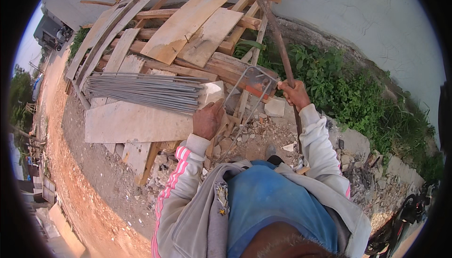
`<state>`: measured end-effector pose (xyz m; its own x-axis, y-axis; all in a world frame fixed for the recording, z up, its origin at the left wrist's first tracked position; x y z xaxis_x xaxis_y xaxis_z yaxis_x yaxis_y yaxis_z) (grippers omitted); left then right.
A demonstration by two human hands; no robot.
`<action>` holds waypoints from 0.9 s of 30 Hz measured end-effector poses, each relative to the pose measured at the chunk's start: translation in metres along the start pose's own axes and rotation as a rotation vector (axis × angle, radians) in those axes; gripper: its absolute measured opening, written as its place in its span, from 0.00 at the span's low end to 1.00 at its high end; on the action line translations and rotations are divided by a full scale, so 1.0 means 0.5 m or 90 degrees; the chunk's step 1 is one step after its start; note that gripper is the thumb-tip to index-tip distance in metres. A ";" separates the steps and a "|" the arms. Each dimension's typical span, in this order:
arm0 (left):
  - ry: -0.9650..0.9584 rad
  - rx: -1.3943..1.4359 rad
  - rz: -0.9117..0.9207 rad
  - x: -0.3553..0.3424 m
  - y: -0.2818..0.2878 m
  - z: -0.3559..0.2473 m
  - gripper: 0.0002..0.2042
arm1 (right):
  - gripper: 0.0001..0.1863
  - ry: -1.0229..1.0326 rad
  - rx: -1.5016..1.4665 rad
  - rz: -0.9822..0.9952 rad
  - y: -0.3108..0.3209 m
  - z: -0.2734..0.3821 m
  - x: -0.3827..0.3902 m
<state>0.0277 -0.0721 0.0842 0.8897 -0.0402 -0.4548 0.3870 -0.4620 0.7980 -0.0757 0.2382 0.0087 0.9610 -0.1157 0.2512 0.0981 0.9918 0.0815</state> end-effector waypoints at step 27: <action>0.083 -0.251 -0.054 -0.016 -0.035 -0.058 0.24 | 0.17 0.077 0.048 0.043 -0.023 -0.078 -0.042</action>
<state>0.0207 -0.0378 0.0855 0.8645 0.1081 -0.4909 0.5000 -0.0842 0.8619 -0.0870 0.2315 -0.0351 0.9893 -0.0368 0.1413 0.0165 0.9897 0.1421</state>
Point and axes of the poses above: each hand's wrist, its own x-axis away from the middle knuckle, its own y-axis out of the back of the hand, z = x × y, the point moved 10 cm from there along -x, towards the middle knuckle, and after that the axes turned 13 degrees about -z, right-handed, at the moved point
